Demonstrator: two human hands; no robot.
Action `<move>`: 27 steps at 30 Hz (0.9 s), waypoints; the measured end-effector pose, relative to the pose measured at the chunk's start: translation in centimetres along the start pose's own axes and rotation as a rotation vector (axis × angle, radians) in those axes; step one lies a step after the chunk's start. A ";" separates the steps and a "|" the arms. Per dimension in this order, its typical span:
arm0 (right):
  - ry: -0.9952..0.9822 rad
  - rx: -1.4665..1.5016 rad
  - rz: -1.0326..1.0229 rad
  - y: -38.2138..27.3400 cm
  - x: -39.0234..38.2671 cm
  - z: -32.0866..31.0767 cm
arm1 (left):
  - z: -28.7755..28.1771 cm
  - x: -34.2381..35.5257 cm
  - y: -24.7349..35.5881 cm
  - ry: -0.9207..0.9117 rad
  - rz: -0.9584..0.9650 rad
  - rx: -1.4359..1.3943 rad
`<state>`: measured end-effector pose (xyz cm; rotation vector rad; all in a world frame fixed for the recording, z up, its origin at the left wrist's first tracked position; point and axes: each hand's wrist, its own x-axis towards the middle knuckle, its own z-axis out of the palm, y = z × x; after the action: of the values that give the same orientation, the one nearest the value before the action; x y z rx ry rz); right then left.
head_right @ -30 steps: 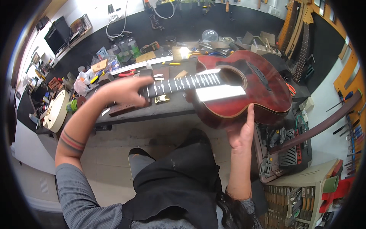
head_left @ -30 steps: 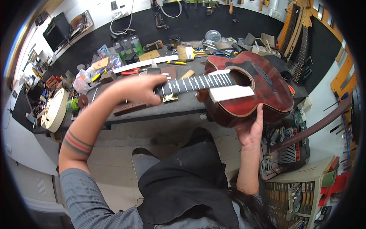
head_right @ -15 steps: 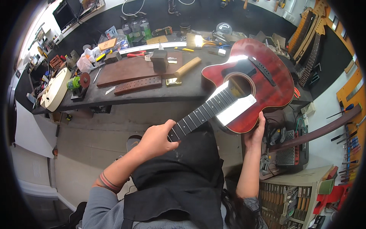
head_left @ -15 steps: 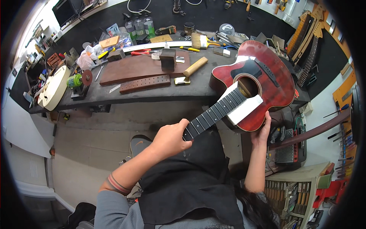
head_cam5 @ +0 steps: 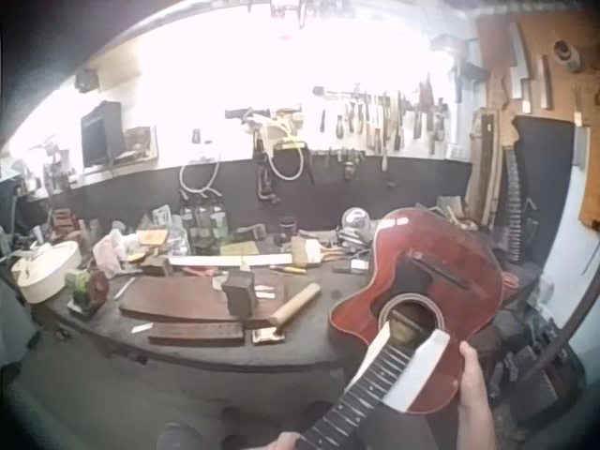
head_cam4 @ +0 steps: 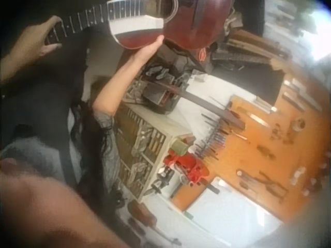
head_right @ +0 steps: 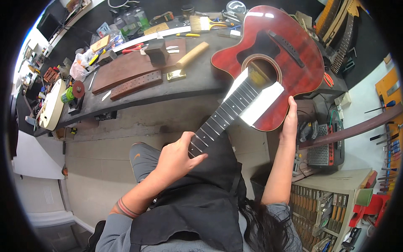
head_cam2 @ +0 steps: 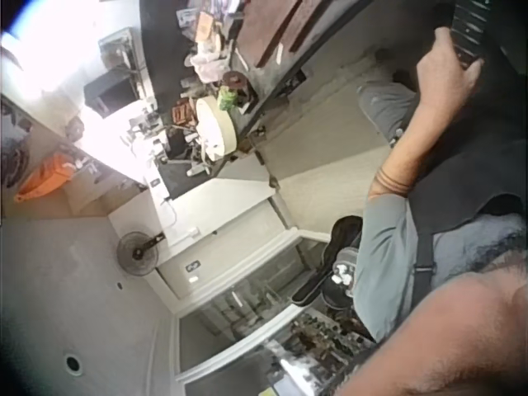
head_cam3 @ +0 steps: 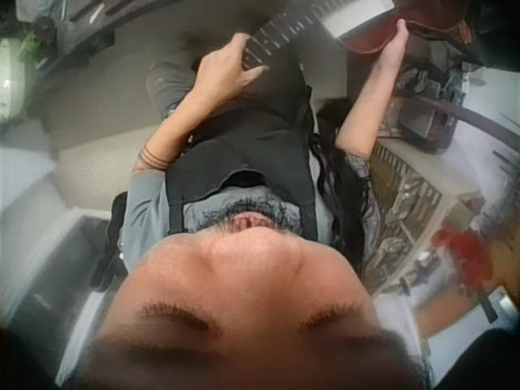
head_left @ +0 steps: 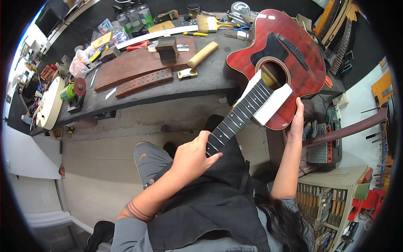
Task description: The person sands the fretboard of a red acoustic guitar using a sanding block. They work methodically along the length of the neck, moving between frets and occasionally adjusting their grip or the sanding block. The guitar is held steady on the person's lap during the process.
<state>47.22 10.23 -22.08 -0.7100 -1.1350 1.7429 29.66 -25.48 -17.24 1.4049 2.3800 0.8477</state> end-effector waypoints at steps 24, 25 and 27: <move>0.007 -1.310 -0.969 -6.7 9.0 10.6 | -1.9 2.6 -0.3 -0.231 -0.152 -0.191; 0.051 -1.305 -0.995 -7.2 9.5 11.1 | -2.5 2.8 -0.4 -0.233 -0.132 -0.203; 0.128 -1.387 -1.078 -7.3 12.1 10.8 | -4.1 3.9 -0.6 -0.313 -0.198 -0.270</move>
<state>35.97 18.21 -10.80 -0.6892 -2.0353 -0.1476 25.26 -23.84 -14.03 1.0862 2.0401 0.7944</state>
